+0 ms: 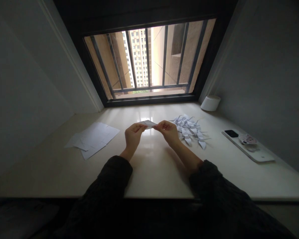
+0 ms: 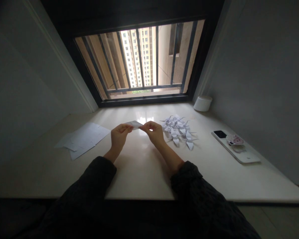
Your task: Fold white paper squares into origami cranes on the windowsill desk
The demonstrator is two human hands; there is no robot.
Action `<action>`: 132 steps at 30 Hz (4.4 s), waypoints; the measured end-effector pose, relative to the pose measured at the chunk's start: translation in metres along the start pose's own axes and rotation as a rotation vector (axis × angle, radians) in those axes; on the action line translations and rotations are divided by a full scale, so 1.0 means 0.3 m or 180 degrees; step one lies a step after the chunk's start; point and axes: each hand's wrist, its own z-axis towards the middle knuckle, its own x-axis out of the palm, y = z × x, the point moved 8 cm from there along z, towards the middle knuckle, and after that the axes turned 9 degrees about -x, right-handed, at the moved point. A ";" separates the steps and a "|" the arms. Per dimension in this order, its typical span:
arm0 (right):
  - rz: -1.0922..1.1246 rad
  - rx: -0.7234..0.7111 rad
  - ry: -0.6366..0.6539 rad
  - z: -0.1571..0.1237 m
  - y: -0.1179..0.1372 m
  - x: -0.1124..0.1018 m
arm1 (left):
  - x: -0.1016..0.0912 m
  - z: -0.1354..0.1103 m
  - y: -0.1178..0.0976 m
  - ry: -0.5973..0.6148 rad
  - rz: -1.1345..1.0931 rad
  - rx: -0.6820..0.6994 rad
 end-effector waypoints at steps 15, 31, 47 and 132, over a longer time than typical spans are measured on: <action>0.0749 0.0439 -0.0281 -0.005 0.008 0.009 | 0.016 -0.021 -0.031 0.0072 -0.0293 -0.0050; 0.0834 0.0695 -0.0139 -0.027 -0.034 0.046 | 0.036 -0.031 -0.016 0.0178 -0.0510 -0.0118; 0.0639 0.0777 -0.0190 -0.026 -0.039 0.026 | 0.052 -0.033 0.013 0.0363 -0.0446 -0.0385; -0.1488 -0.1221 0.0362 -0.024 0.144 0.022 | 0.060 0.000 -0.008 0.0691 -0.0191 0.0125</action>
